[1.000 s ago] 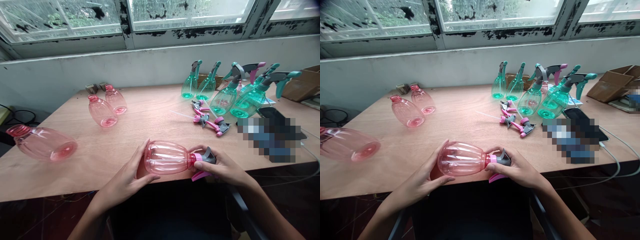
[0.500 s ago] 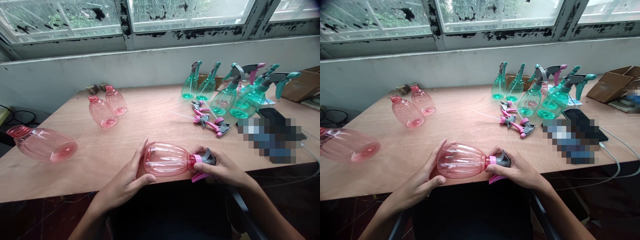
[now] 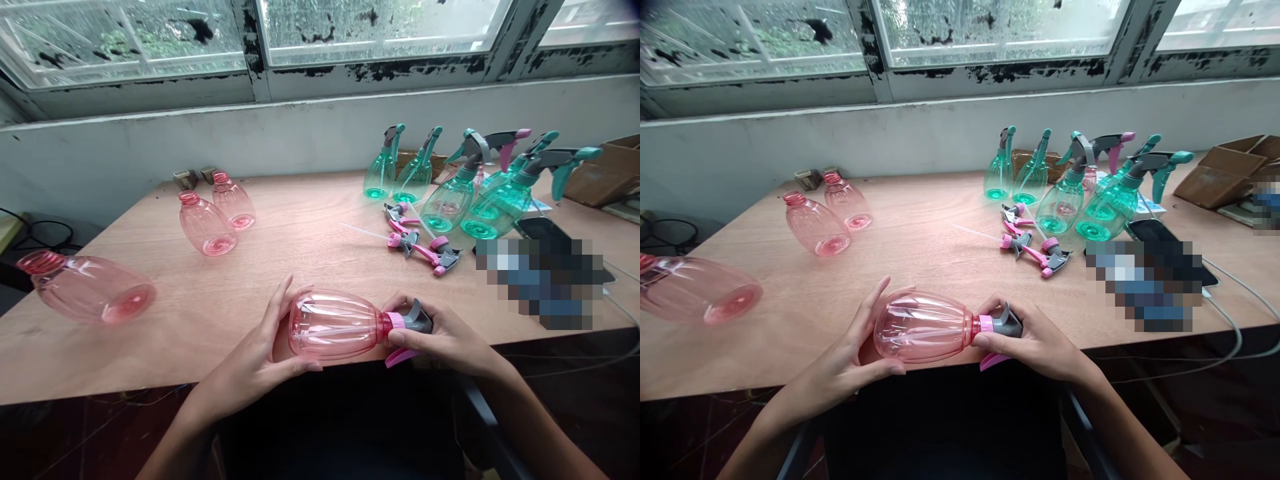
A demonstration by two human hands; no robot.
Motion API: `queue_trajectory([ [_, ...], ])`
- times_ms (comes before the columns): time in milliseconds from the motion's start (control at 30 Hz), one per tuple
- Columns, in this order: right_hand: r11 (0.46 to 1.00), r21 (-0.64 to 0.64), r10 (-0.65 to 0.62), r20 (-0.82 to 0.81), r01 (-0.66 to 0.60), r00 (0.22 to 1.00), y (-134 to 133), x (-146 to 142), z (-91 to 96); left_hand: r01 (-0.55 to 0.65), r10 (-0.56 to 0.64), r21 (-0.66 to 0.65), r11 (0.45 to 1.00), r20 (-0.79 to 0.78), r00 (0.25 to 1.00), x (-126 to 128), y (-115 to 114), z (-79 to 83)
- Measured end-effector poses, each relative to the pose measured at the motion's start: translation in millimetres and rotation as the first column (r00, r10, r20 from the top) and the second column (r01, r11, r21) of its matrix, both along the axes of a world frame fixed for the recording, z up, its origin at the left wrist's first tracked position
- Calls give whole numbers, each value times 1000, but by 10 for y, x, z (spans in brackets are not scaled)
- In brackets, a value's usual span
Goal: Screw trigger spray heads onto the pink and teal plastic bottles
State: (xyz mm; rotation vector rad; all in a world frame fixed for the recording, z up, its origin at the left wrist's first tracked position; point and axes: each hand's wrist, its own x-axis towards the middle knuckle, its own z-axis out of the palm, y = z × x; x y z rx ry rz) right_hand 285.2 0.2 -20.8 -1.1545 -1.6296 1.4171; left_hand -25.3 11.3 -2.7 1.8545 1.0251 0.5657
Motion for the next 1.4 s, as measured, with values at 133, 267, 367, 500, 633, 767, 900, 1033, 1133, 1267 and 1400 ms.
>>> queue_trajectory([
  [133, 1000, 2, -6, 5, 6, 1000, -3, -1, 2, 0, -1, 24, 1000, 15, 1000, 17, 9, -14],
  [267, 1000, 9, -9, 4, 9, 1000, -5, -8, 12, -4, 5, 51, 999, -19, 1000, 11, 9, -28],
  [367, 1000, 4, 4, -4, -4, 1000, 0, -7, 6, 22, -21, 47, 999, -26, 999, -19, 10, -37],
  [500, 1000, 8, 10, 8, -10, 1000, 9, 0, -14, 44, -43, -21, 999, 67, 997, -48, 14, -35],
  [633, 1000, 22, 16, 9, -16, 1000, 13, 5, -28, 5, -4, -21, 1000, 9, 1000, -35, 7, -13],
  [767, 1000, -20, 8, -5, -8, 1000, 11, 5, -32, -34, 33, -13, 999, -67, 997, -20, -1, 9],
  [900, 999, -50, -16, 5, 16, 1000, 7, -6, -23, -25, 28, 34, 999, -82, 996, -10, 1, -1],
  [1033, 998, -56, -29, 14, 30, 999, 3, -20, -5, 3, 3, 77, 997, -71, 997, 10, 7, -20],
  [1133, 999, -41, -28, 14, 28, 1000, 1, -27, 4, 21, -17, 73, 997, -53, 998, 9, 2, -18],
  [1267, 999, -26, -27, 31, 28, 999, 1, -28, 2, 41, -40, 26, 999, -2, 999, -28, -5, -12],
  [1400, 1000, -24, -16, 34, 17, 999, 6, -22, -7, 42, -42, 7, 999, 22, 999, -51, -5, -12],
])
